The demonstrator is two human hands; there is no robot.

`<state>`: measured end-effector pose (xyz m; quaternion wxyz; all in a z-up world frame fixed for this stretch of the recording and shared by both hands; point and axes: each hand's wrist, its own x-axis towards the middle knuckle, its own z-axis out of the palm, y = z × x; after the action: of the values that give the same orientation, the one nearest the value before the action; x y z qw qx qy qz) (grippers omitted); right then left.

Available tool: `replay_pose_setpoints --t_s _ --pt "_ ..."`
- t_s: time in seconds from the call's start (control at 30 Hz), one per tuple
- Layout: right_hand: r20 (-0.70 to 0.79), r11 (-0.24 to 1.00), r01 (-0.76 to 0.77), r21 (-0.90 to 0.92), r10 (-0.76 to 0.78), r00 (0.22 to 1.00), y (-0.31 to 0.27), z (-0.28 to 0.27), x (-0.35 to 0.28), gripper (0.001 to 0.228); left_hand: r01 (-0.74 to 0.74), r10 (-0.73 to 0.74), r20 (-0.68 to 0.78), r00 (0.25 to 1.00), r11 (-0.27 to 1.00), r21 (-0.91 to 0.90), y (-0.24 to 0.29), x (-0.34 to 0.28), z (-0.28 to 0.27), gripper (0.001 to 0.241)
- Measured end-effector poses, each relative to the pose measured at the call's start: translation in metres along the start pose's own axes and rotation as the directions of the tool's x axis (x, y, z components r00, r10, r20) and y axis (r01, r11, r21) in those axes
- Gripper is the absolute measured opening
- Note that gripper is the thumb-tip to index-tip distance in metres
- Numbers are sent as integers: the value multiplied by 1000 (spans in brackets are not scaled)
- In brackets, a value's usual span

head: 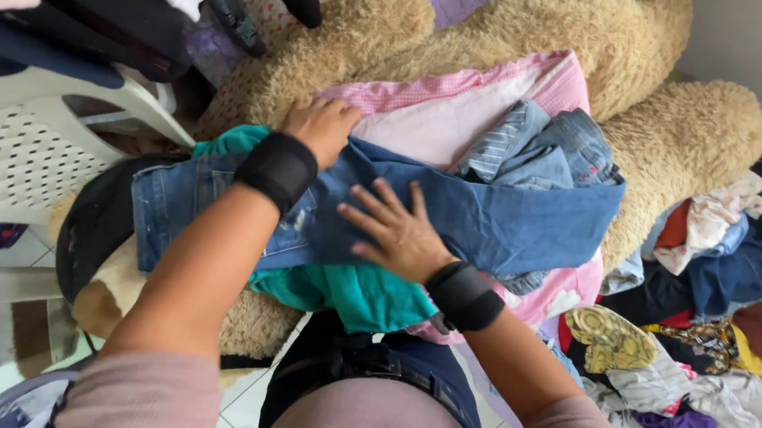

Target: The person is folding various pieces of clothing and organizing them onto storage shelves.

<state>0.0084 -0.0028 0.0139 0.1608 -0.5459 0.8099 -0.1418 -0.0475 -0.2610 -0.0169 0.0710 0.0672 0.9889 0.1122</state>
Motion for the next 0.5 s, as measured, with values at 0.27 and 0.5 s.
replay_pose_setpoints --t_s 0.27,0.5 --pt "-286 893 -339 -297 256 923 65 -45 -83 48 166 -128 179 975 962 -216 39 -43 5 36" --pt "-363 669 -742 44 702 612 166 -27 -188 60 483 -482 30 876 871 -91 38 -52 43 74"
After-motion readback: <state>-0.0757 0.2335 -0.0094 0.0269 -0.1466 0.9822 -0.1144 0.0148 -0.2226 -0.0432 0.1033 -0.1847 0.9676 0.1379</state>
